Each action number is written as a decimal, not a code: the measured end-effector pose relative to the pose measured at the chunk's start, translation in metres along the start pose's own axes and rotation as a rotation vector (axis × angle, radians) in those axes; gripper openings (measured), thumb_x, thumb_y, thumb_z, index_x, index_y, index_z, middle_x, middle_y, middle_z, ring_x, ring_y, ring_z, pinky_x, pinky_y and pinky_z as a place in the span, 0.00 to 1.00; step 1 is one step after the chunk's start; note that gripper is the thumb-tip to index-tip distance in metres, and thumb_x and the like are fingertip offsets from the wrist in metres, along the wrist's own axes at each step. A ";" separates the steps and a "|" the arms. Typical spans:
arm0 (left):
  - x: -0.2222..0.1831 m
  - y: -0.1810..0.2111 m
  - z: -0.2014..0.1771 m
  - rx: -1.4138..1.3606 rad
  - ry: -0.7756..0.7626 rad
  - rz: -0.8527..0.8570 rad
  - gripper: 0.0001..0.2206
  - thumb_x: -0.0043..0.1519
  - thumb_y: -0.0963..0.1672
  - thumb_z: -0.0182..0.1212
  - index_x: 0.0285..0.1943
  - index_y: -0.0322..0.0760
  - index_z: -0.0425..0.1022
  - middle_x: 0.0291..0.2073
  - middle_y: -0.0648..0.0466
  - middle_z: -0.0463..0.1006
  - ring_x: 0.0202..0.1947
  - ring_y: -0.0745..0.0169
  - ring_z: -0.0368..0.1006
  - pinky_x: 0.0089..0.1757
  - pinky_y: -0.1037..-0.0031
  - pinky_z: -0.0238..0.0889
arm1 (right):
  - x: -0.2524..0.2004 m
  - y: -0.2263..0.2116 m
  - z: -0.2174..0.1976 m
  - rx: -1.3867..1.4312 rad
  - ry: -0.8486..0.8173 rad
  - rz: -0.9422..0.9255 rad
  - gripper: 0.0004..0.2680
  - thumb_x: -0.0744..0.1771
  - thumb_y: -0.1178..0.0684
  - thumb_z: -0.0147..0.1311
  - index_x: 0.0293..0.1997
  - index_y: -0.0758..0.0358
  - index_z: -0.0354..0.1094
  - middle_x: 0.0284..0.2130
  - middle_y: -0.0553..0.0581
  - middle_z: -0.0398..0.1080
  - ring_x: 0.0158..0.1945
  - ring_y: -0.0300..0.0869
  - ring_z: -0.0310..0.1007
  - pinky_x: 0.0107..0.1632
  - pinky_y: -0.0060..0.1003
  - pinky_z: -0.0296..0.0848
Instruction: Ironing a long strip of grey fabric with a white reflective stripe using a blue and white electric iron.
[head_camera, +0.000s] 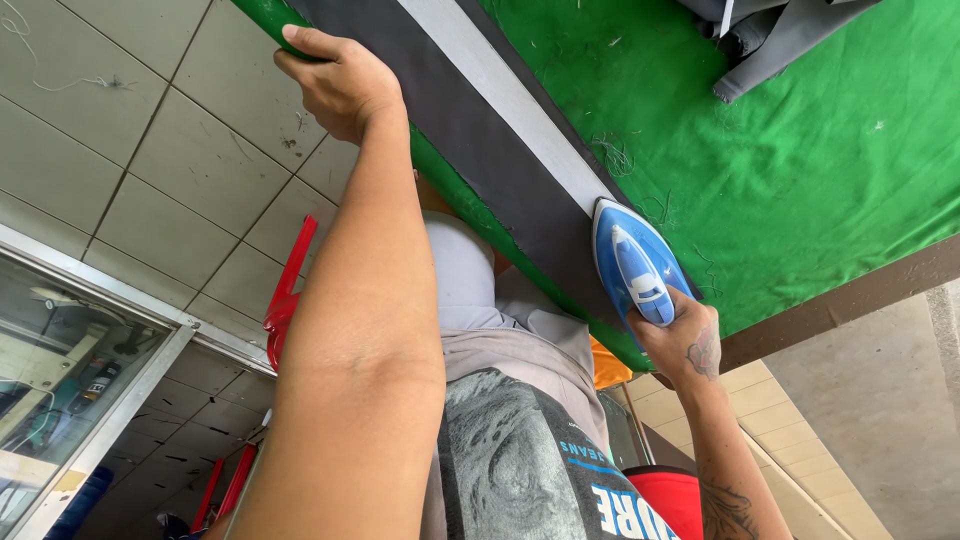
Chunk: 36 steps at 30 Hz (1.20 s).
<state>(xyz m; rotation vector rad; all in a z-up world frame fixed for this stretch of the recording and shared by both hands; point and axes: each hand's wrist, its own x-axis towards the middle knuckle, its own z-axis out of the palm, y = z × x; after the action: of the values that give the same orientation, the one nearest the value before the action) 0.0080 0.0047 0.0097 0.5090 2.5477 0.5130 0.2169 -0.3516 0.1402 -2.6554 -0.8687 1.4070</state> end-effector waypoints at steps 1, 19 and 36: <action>0.000 0.000 0.000 0.000 0.000 -0.004 0.28 0.58 0.59 0.18 0.44 0.46 0.65 0.28 0.50 0.83 0.32 0.40 0.79 0.32 0.53 0.68 | 0.001 -0.001 0.000 -0.003 -0.001 0.000 0.07 0.59 0.49 0.56 0.22 0.58 0.64 0.18 0.50 0.49 0.24 0.39 0.46 0.26 0.39 0.58; 0.054 -0.059 0.044 0.215 -0.003 0.162 0.06 0.41 0.40 0.54 0.20 0.45 0.62 0.12 0.59 0.69 0.16 0.63 0.67 0.16 0.69 0.58 | 0.018 -0.039 -0.007 0.023 -0.016 -0.037 0.13 0.60 0.49 0.55 0.19 0.55 0.49 0.15 0.46 0.47 0.23 0.37 0.43 0.25 0.38 0.49; 0.063 -0.072 0.060 0.246 -0.002 0.161 0.13 0.37 0.41 0.63 0.17 0.49 0.59 0.09 0.66 0.67 0.15 0.72 0.65 0.16 0.75 0.57 | 0.020 -0.043 -0.020 -0.049 -0.086 -0.152 0.10 0.61 0.44 0.62 0.30 0.57 0.66 0.20 0.48 0.66 0.24 0.37 0.62 0.30 0.36 0.65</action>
<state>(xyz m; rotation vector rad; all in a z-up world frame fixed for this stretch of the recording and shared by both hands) -0.0301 -0.0136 -0.0955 0.8065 2.5956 0.2530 0.2205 -0.3009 0.1480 -2.5165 -1.1002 1.4912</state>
